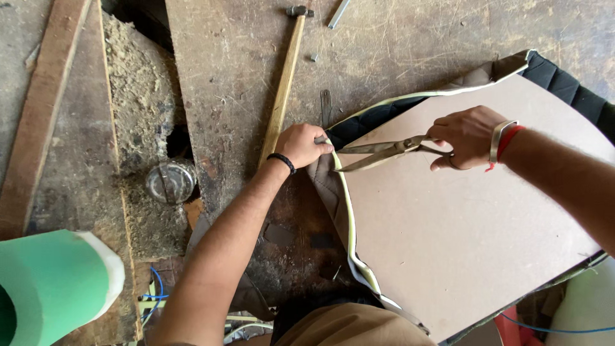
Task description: The person assembles a cushion by layering foam and quilted fabric on a workbench, then staples the edges and trims excess material with scissors.
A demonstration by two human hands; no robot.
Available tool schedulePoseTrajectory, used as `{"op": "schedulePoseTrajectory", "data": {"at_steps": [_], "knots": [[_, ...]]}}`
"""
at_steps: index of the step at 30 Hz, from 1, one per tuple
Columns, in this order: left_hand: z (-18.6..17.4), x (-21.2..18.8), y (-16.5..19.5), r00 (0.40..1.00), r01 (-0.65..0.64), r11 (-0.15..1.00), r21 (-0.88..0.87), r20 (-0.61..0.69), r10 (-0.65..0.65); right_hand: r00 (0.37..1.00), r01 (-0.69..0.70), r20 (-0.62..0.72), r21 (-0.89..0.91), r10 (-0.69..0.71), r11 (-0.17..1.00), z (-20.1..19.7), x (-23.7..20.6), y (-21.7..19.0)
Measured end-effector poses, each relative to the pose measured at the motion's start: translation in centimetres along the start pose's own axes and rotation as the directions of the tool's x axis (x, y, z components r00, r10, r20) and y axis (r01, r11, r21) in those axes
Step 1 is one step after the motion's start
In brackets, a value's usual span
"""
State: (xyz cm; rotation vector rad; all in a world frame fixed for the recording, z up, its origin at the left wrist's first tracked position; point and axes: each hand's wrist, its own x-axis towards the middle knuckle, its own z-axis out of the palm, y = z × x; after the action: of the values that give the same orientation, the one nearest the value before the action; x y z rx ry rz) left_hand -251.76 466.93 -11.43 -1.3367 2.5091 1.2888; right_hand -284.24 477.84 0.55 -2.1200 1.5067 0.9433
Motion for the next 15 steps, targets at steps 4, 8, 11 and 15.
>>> {"op": "schedulePoseTrajectory", "data": {"at_steps": [4, 8, 11, 15], "knots": [[0.6, -0.2, 0.3, 1.000, 0.030, 0.999, -0.041, -0.008, -0.030, 0.991, 0.073, -0.116, 0.004, -0.072, 0.997, 1.2, 1.4, -1.5], [0.8, -0.4, 0.4, 1.000, 0.007, 1.000, -0.019, -0.029, -0.008, 0.948, 0.177, -0.252, -0.095, -0.196, 0.980, 2.1, 3.3, -2.6], [0.5, -0.5, 0.2, 0.999, -0.007, 1.000, -0.017, -0.035, 0.006, 0.961, 0.174, -0.192, -0.150, -0.202, 0.973, 1.9, 3.8, -1.9], [-0.3, -0.9, -0.2, 0.996, 0.051, 0.995, -0.081, -0.068, -0.056, 0.972, 0.192, -0.102, -0.158, -0.210, 0.969, 1.0, 3.3, -0.9]]}}
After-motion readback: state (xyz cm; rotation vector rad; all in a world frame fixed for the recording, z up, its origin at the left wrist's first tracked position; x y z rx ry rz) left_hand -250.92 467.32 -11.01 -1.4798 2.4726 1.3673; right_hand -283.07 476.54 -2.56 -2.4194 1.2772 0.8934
